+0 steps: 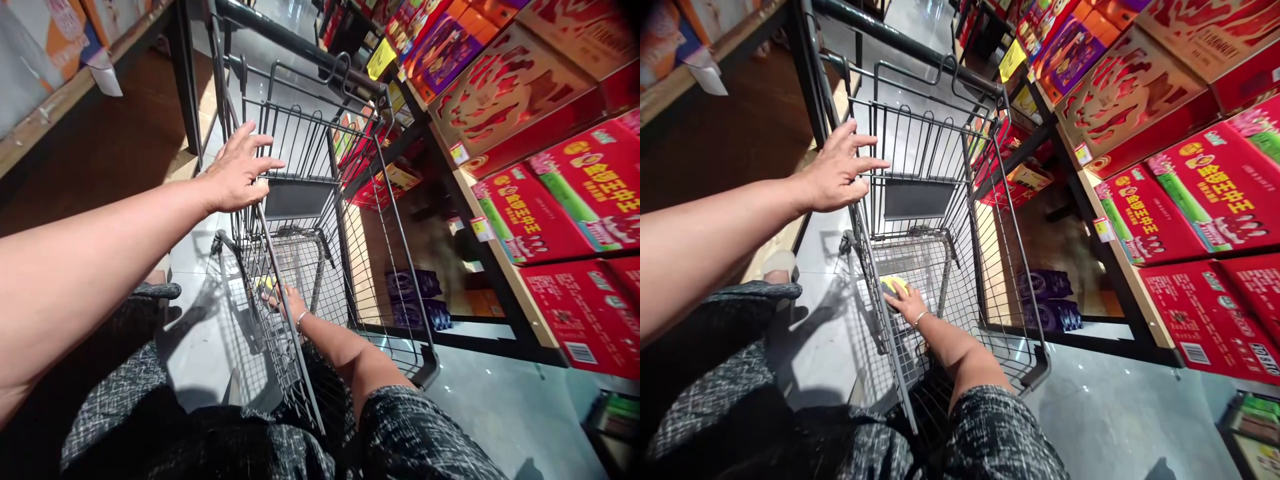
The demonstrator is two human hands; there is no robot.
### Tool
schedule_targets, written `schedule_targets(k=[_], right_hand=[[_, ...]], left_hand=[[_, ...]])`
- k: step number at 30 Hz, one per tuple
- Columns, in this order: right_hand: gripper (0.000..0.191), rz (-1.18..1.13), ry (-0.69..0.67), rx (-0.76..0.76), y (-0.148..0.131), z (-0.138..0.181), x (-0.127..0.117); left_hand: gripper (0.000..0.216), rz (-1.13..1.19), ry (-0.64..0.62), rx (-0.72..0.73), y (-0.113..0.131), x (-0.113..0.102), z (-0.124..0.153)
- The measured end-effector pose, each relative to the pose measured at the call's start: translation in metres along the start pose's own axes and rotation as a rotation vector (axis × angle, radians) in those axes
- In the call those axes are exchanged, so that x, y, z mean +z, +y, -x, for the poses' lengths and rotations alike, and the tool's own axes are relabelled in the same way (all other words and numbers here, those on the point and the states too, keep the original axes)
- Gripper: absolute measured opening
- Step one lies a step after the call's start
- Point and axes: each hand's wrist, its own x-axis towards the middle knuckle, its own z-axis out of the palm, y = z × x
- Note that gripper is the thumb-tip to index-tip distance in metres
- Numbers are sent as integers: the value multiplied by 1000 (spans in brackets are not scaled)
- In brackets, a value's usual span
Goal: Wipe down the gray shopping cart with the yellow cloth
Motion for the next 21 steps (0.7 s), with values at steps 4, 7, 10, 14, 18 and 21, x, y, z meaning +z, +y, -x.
schedule_targets(k=[4,7,10,14,18,21], right_hand=[[69,381,-141,231,73,24,-25],[64,526,-126,346,114,38,-77],[62,586,5,394,131,50,-143],[57,709,420,487,141,66,-204],[55,695,327,515,143,72,-170],[55,592,60,518,128,63,-101]], left_hand=[[53,164,34,-151,4,2,-8],[53,86,-24,-95,-1,3,-16],[45,-34,-33,-33,-3,4,-20],[25,-135,38,103,8,9,-6],[22,-82,-110,281,19,24,30],[33,69,-310,251,19,37,51]])
